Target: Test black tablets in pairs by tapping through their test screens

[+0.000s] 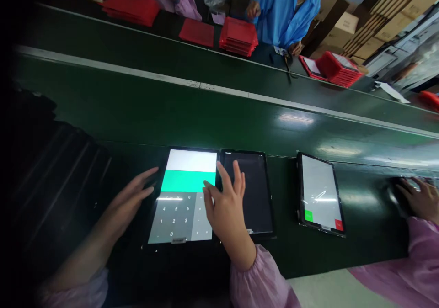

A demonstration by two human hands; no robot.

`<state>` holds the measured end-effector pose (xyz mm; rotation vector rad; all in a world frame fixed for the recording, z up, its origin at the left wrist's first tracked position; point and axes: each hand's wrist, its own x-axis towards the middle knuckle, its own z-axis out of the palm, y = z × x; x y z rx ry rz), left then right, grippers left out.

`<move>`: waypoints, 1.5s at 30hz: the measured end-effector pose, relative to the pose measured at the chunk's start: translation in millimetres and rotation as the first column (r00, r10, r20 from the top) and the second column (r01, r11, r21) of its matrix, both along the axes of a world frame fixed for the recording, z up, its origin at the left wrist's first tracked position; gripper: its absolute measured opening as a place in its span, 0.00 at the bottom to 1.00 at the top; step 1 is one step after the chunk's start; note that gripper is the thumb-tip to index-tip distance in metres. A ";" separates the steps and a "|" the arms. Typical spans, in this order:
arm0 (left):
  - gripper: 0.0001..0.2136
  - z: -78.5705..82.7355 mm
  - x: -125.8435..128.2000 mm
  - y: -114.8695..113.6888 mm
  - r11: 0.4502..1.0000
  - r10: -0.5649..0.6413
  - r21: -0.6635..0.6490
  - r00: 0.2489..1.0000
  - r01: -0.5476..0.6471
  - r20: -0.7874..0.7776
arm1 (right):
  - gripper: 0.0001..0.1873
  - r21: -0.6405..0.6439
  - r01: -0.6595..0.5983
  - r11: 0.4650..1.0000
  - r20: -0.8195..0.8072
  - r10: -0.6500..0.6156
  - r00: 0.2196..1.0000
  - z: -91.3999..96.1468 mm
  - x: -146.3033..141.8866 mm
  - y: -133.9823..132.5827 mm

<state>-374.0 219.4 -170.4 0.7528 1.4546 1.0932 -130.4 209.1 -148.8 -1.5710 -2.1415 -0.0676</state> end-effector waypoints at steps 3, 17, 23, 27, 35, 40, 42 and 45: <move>0.25 -7.2 -7.0 -2.4 0.995 -0.090 0.031 0.995 0.092 -0.050 | 0.21 0.046 0.056 0.997 -0.028 -0.055 0.998 -2.4 -0.9 -0.6; 0.35 -5.7 10.8 -5.1 0.994 -0.092 0.055 0.988 0.099 -0.123 | 0.15 0.006 -0.235 0.972 -0.074 0.235 0.969 7.5 -19.3 -5.3; 0.31 -12.9 12.4 -7.1 0.980 -0.101 0.137 0.955 0.144 -0.279 | 0.18 0.009 -0.134 0.991 -0.134 0.134 0.982 6.7 -16.9 -4.1; 0.31 -10.8 12.6 -8.7 0.982 -0.104 0.121 0.954 0.143 -0.280 | 0.22 0.054 0.069 0.996 -0.144 -0.061 0.988 -1.4 -4.5 2.8; 0.29 -5.6 11.1 -7.5 0.991 -0.099 0.067 0.970 0.117 -0.222 | 0.21 0.035 0.028 0.999 -0.076 -0.025 0.997 -6.1 -10.2 3.2; 0.27 -7.9 9.4 -7.8 0.995 -0.049 0.078 0.972 0.068 -0.230 | 0.20 0.027 0.052 0.998 -0.104 -0.049 0.993 -8.5 -9.8 2.9; 0.26 -5.9 7.3 -6.9 0.993 -0.077 0.064 0.968 0.095 -0.238 | 0.20 0.018 0.016 1.000 -0.094 -0.014 0.995 -9.2 -10.2 3.1; 0.23 -2.9 5.3 -3.6 0.992 -0.059 0.097 0.969 0.084 -0.242 | 0.22 0.043 0.082 0.996 -0.137 -0.076 0.988 -8.7 1.5 6.7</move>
